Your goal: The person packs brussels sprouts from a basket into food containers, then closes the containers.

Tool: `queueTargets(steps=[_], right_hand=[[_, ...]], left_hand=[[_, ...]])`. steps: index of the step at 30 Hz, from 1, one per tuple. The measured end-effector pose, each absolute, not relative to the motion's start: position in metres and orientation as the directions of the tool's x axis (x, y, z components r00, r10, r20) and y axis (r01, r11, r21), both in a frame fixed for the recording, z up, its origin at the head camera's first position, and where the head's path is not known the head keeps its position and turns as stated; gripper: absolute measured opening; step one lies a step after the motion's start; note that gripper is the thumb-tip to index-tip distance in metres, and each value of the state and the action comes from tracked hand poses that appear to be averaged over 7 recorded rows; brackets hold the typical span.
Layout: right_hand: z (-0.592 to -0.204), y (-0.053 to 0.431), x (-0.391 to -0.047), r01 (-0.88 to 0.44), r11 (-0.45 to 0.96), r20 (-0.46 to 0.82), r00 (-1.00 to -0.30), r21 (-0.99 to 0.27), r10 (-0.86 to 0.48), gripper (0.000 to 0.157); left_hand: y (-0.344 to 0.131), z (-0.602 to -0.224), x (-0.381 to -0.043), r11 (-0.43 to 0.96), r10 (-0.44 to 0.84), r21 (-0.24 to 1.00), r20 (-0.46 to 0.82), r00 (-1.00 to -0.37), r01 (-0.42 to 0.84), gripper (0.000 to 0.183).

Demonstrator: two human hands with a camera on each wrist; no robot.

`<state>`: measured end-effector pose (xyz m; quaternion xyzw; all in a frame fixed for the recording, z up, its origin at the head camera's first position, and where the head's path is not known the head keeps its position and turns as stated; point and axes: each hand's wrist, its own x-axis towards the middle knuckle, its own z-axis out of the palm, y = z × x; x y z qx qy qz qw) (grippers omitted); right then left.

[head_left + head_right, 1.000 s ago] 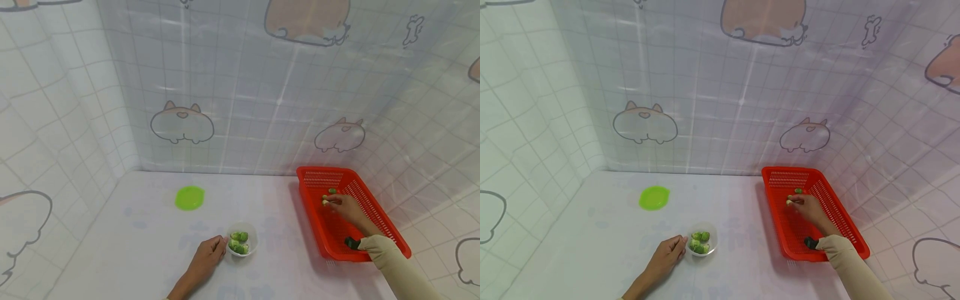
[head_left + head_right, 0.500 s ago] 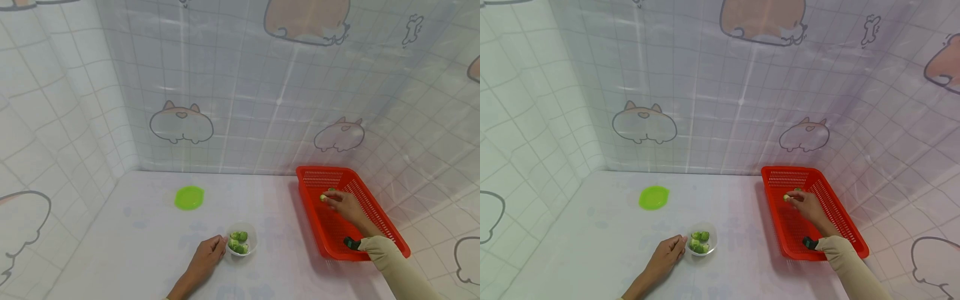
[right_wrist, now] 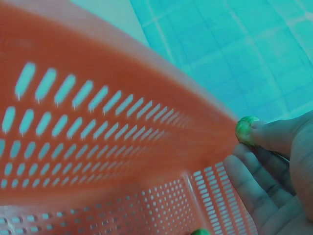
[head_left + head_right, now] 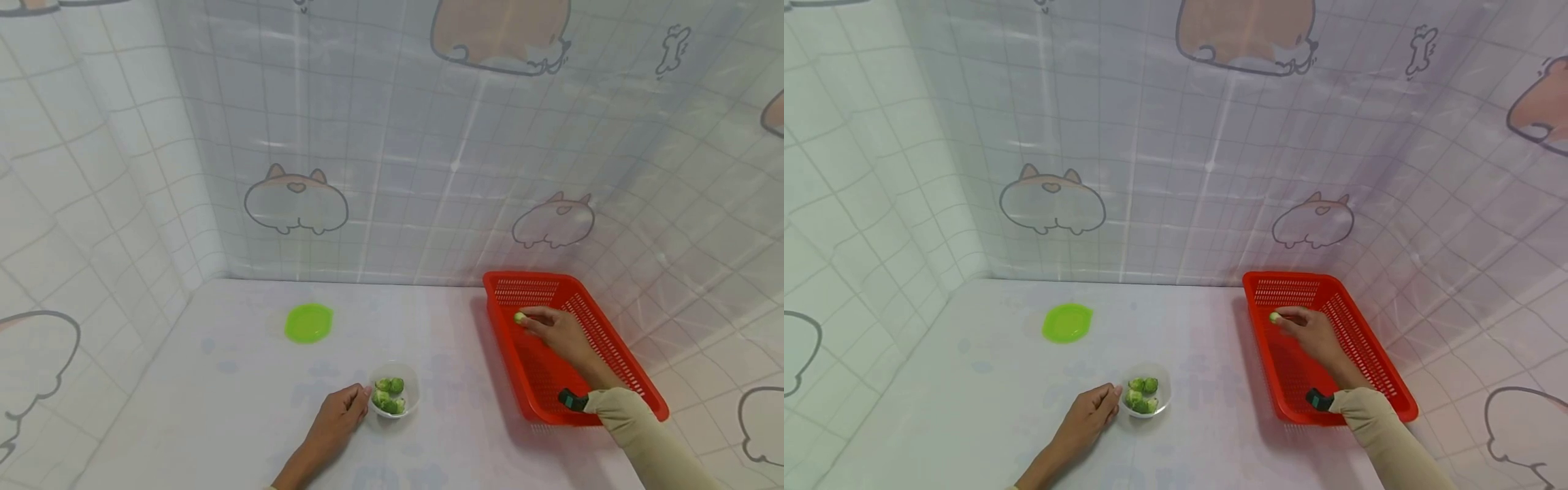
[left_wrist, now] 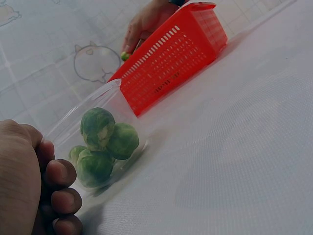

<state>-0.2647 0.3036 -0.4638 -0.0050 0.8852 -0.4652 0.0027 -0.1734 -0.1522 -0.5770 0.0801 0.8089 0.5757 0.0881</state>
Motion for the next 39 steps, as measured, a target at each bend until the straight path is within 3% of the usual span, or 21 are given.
queueTargets(steps=[12,19,26,39], right_hand=[[-0.454,0.28,-0.258,-0.02,0.518,-0.011,-0.998,-0.855,-0.057,0.035],[-0.448,0.253,-0.253,-0.09,0.46,0.021,-0.988,-0.883,-0.154,0.032],[-0.452,0.228,-0.249,-0.031,0.51,-0.041,-0.991,-0.86,-0.131,0.032],[-0.467,0.179,-0.236,-0.112,0.41,-0.027,-0.948,-0.905,-0.318,0.025]], left_hand=[[-0.153,-0.578,-0.173,0.316,0.238,0.948,-0.057,-0.97,0.022,0.041],[-0.153,-0.577,-0.173,0.317,0.24,0.948,-0.049,-0.97,0.03,0.042],[-0.152,-0.578,-0.172,0.317,0.24,0.948,-0.037,-0.97,0.043,0.042],[-0.153,-0.577,-0.173,0.319,0.243,0.947,-0.043,-0.969,0.038,0.043]])
